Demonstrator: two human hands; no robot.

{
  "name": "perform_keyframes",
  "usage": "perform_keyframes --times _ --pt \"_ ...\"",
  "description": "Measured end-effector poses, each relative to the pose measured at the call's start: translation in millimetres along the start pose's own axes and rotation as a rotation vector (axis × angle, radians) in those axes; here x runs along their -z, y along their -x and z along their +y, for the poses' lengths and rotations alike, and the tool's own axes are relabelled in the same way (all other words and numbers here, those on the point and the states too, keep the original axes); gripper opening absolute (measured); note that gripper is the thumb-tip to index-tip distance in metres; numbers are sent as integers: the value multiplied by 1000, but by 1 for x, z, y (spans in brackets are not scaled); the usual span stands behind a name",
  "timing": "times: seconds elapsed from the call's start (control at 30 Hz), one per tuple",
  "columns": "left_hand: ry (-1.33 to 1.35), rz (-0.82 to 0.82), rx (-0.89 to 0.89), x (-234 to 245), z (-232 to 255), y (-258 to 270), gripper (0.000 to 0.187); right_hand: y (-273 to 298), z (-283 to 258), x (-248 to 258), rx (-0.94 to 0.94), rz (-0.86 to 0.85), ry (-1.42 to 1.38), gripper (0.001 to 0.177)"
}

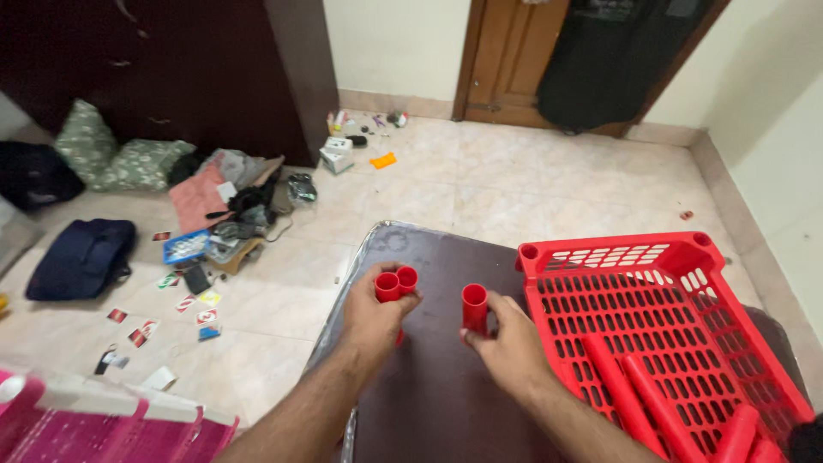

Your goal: The person disassembles a red plastic basket by removing cylindrical connectors, then reassembles it by inserting the connectors into the basket frame. They also place several red caps on the table.

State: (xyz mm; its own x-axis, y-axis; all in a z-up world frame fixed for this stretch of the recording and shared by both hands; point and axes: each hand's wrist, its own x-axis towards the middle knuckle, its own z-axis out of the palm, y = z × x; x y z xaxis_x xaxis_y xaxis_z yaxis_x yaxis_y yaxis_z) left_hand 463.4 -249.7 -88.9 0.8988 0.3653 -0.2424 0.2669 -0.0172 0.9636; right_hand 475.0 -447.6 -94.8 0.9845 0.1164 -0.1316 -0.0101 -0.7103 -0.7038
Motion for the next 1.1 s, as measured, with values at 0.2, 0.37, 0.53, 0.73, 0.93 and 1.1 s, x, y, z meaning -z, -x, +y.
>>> perform_keyframes --times 0.2,0.37,0.53,0.73,0.93,1.1 --pt "-80 -67 67 12 -12 -53 38 -45 -7 -32 -203 -5 -73 51" --pt "43 -160 16 9 -36 -77 37 -56 -11 -48 -297 -77 -131 47" --pt "-52 -253 -204 3 -63 -84 53 -60 -6 -65 -426 -120 -189 39" --pt "-244 -184 -105 2 -66 -84 66 -53 -2 -71 -321 -6 -50 72" --pt "-460 -112 4 0 -55 -83 61 -27 4 -44 -351 66 -68 73" --pt "-629 -149 68 -2 -52 -78 46 -2 12 -27 -307 72 -148 68"
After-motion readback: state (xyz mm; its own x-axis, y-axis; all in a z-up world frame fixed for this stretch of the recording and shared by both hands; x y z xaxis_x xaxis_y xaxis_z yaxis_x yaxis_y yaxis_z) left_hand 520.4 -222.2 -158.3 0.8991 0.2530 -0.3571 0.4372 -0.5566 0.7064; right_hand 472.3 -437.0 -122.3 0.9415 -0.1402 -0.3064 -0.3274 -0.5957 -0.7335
